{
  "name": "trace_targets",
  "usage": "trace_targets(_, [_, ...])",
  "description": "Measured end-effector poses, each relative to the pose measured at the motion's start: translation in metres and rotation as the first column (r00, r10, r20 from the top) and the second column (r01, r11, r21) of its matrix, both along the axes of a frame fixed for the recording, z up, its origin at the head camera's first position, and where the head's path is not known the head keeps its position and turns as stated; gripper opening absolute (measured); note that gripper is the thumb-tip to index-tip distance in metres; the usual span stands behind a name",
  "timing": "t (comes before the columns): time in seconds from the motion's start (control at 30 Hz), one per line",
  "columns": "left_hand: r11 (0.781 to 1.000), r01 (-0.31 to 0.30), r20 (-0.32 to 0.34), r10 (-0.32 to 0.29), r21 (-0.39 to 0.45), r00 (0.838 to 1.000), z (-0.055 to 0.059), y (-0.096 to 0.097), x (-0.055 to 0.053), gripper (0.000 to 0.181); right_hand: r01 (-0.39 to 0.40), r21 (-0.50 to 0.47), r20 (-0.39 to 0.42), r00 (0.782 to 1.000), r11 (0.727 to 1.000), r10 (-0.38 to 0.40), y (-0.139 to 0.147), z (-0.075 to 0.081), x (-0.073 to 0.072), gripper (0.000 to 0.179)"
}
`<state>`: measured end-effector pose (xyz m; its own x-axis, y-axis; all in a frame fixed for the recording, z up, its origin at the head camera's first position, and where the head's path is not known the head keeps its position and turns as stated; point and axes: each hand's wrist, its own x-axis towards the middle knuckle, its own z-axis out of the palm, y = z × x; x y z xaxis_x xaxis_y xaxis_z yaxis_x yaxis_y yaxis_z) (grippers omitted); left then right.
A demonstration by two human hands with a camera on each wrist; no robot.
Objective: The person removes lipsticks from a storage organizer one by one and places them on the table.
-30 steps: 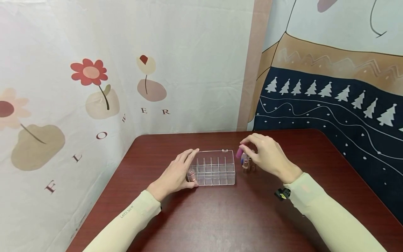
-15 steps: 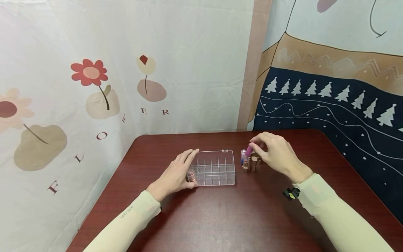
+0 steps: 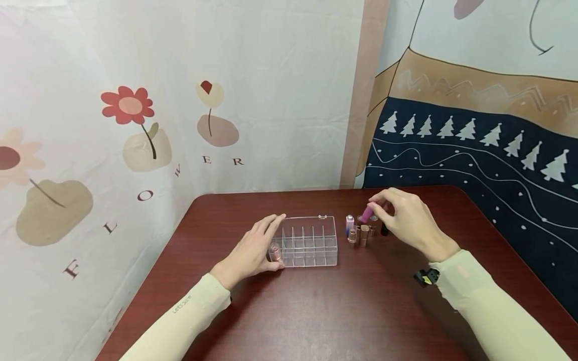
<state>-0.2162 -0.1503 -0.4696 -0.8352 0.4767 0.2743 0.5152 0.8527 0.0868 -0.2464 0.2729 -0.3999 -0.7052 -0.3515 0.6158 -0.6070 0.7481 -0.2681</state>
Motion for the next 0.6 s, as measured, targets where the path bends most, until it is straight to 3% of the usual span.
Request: trace_targets(0.6, [1.000,0.004,0.006,-0.004,0.002,1.000,0.000,0.000,-0.001,0.138,0.060,0.019,0.077,0.995,0.998,-0.061,0.020,-0.008,-0.002,0.017])
